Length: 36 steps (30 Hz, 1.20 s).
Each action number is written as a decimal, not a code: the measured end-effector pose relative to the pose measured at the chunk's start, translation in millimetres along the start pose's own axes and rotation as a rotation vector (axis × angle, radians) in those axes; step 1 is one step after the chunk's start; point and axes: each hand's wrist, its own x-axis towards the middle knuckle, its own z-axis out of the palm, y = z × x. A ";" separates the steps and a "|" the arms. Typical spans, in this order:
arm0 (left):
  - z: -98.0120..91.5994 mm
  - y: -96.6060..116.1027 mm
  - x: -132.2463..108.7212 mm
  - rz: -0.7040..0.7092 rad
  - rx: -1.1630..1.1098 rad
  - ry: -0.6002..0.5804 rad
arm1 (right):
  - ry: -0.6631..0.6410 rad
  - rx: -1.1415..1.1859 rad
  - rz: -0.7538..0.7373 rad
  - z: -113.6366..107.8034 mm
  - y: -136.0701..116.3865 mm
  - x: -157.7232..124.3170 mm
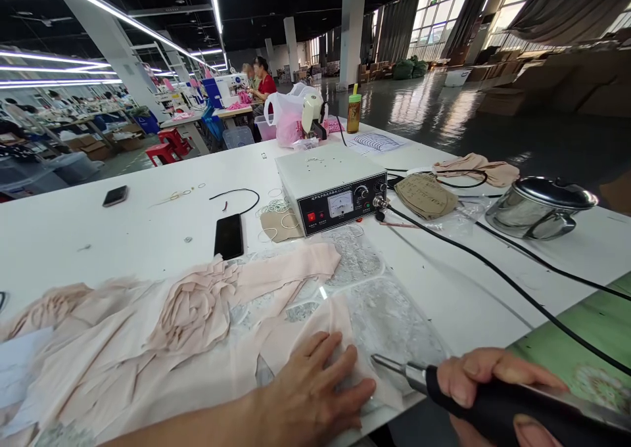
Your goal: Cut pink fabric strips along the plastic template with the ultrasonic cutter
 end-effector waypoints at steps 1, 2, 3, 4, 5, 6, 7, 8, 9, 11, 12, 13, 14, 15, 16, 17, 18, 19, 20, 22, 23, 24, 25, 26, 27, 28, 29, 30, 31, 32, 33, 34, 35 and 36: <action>0.4 -0.1 -0.3 0.001 0.003 0.011 | 0.026 0.029 -0.009 6.1 3.1 2.6; 0.9 -0.2 -0.4 0.001 0.010 0.019 | 0.019 0.061 -0.045 12.5 7.4 5.8; 1.4 -0.3 -0.5 0.001 0.018 0.025 | -0.001 0.070 -0.053 18.7 12.7 9.5; 1.9 -0.5 -0.4 0.002 0.026 0.029 | -0.044 0.079 -0.064 24.2 18.3 13.5; 2.5 -0.7 -0.2 0.004 0.032 0.029 | -0.081 0.085 -0.075 28.9 23.9 17.5; 3.2 -1.0 0.0 0.007 0.034 0.027 | -0.106 0.084 -0.073 32.5 29.1 21.1; 3.9 -1.4 0.2 0.008 0.029 0.030 | -0.127 0.083 -0.071 35.2 33.5 24.1; 4.7 -1.9 0.4 0.010 0.016 0.032 | -0.136 0.080 -0.068 37.1 36.9 26.3; 5.4 -2.5 0.6 0.012 0.001 0.040 | -0.140 0.076 -0.065 38.3 39.2 27.7; 6.7 -4.1 0.8 0.019 -0.028 0.057 | -0.143 0.071 -0.069 39.3 41.5 28.7; 7.0 -5.0 0.8 0.026 -0.038 0.064 | -0.141 0.070 -0.072 39.5 41.8 28.7; 7.1 -6.0 0.8 0.034 -0.045 0.062 | -0.138 0.070 -0.075 39.7 41.9 28.6; 6.9 -7.1 0.7 0.040 -0.051 0.058 | -0.135 0.069 -0.077 39.9 41.9 28.5; 6.6 -8.0 0.6 0.045 -0.055 0.049 | -0.131 0.069 -0.077 40.3 42.0 28.6; 6.2 -8.8 0.5 0.051 -0.058 0.033 | -0.127 0.068 -0.078 41.0 42.3 28.8; 5.7 -9.5 0.4 0.056 -0.059 0.019 | -0.123 0.068 -0.081 42.0 42.6 29.2; 5.3 -9.9 0.2 0.058 -0.058 0.012 | -0.120 0.068 -0.084 43.0 42.9 29.7; 5.0 -10.2 0.0 0.061 -0.056 0.012 | -0.118 0.067 -0.086 44.2 43.1 30.3; 4.7 -10.3 -0.2 0.062 -0.055 0.014 | -0.118 0.068 -0.089 45.1 42.8 30.7; 4.4 -10.4 -0.6 0.063 -0.056 0.019 | -0.116 0.073 -0.093 45.4 40.6 30.8; 4.2 -10.5 -0.8 0.062 -0.058 0.016 | -0.113 0.078 -0.093 44.3 38.5 30.1; 4.1 -10.6 -0.9 0.059 -0.061 0.006 | -0.109 0.083 -0.092 42.3 35.5 28.9; 3.9 -10.7 -1.0 0.057 -0.064 -0.005 | -0.107 0.088 -0.086 39.4 31.9 27.1; 3.9 -10.9 -1.1 0.054 -0.069 -0.010 | -0.103 0.091 -0.078 35.7 27.6 24.6; 3.9 -11.1 -1.1 0.052 -0.074 -0.012 | -0.097 0.090 -0.067 31.5 23.0 21.6; 3.9 -11.3 -1.1 0.051 -0.080 -0.013 | -0.092 0.085 -0.051 27.0 18.1 18.1; 4.0 -11.5 -1.1 0.050 -0.085 -0.012 | -0.079 0.077 -0.033 22.7 13.3 14.4; 4.1 -11.6 -1.0 0.049 -0.089 -0.010 | -0.067 0.067 -0.013 18.9 8.5 10.6; 4.1 -11.6 -0.8 0.047 -0.094 -0.011 | -0.062 0.056 0.005 15.9 4.1 7.1; 4.0 -11.6 -0.6 0.044 -0.097 -0.015 | -0.057 0.044 0.018 14.0 0.0 4.0; 3.8 -11.4 -0.4 0.041 -0.100 -0.019 | -0.056 0.032 0.028 13.2 -3.7 1.5; 3.6 -11.1 -0.2 0.039 -0.102 -0.023 | -0.053 0.020 0.031 13.5 -6.7 -0.3; 3.2 -10.9 0.1 0.035 -0.102 -0.028 | -0.050 0.009 0.028 14.4 -9.1 -1.3; 2.9 -10.6 0.5 0.033 -0.102 -0.032 | -0.049 -0.002 0.027 15.8 -10.7 -1.7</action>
